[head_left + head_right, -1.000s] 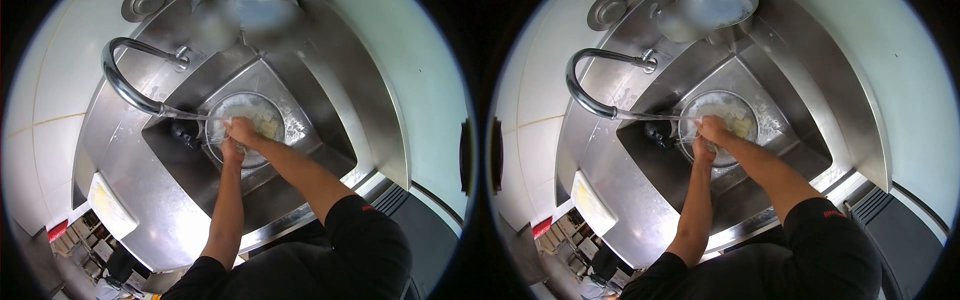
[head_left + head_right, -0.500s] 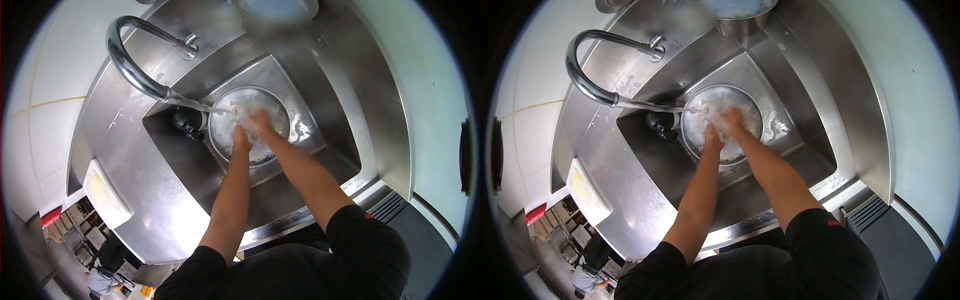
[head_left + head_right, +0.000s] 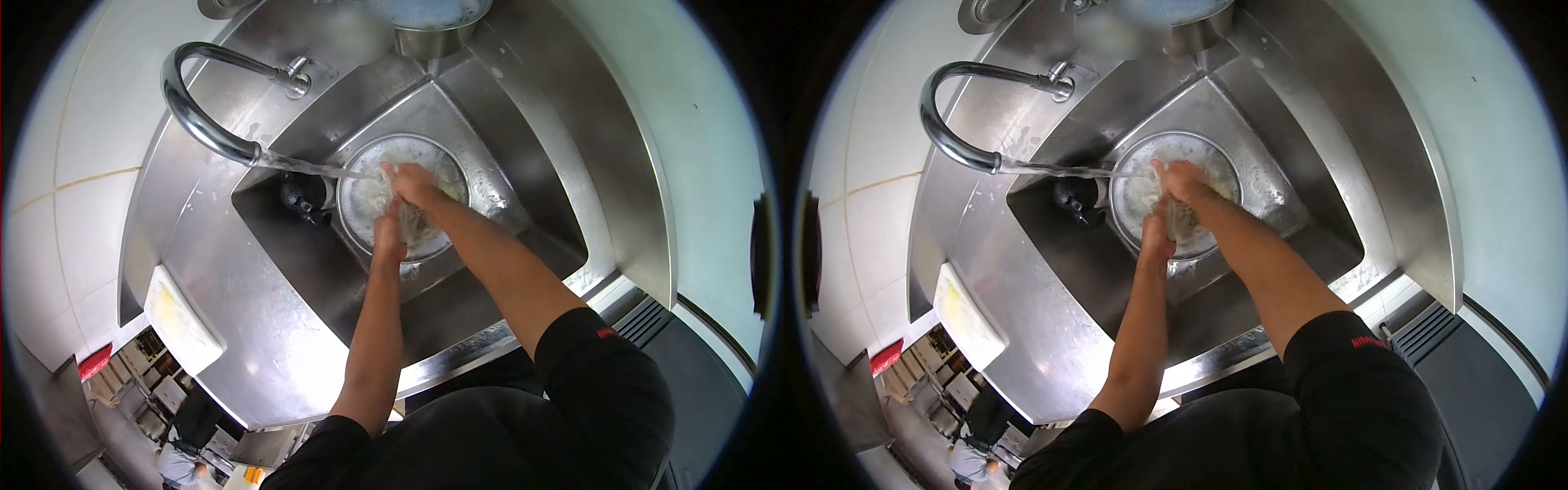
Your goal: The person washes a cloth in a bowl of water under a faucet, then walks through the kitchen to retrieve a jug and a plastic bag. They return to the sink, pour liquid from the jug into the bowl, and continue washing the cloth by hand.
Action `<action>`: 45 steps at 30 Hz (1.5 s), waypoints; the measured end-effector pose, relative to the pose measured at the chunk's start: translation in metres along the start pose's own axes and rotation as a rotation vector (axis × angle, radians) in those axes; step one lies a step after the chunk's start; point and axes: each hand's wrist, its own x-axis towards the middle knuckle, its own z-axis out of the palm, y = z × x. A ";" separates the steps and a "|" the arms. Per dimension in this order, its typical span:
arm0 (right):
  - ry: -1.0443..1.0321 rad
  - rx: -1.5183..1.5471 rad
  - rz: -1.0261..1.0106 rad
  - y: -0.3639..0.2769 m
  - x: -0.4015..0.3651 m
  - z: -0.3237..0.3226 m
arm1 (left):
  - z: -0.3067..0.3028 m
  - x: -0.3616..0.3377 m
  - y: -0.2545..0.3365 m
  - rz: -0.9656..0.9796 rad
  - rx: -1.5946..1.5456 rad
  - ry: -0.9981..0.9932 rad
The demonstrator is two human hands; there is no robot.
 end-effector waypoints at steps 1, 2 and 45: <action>-0.005 -0.001 0.037 0.009 0.006 0.005 | -0.009 0.005 -0.007 0.045 0.093 -0.049; -0.011 -0.003 0.071 0.024 0.018 0.018 | -0.012 0.006 -0.010 0.026 0.091 0.000; 0.480 0.252 -0.354 -0.007 -0.054 0.042 | -0.031 0.084 -0.034 -0.027 -0.232 -0.086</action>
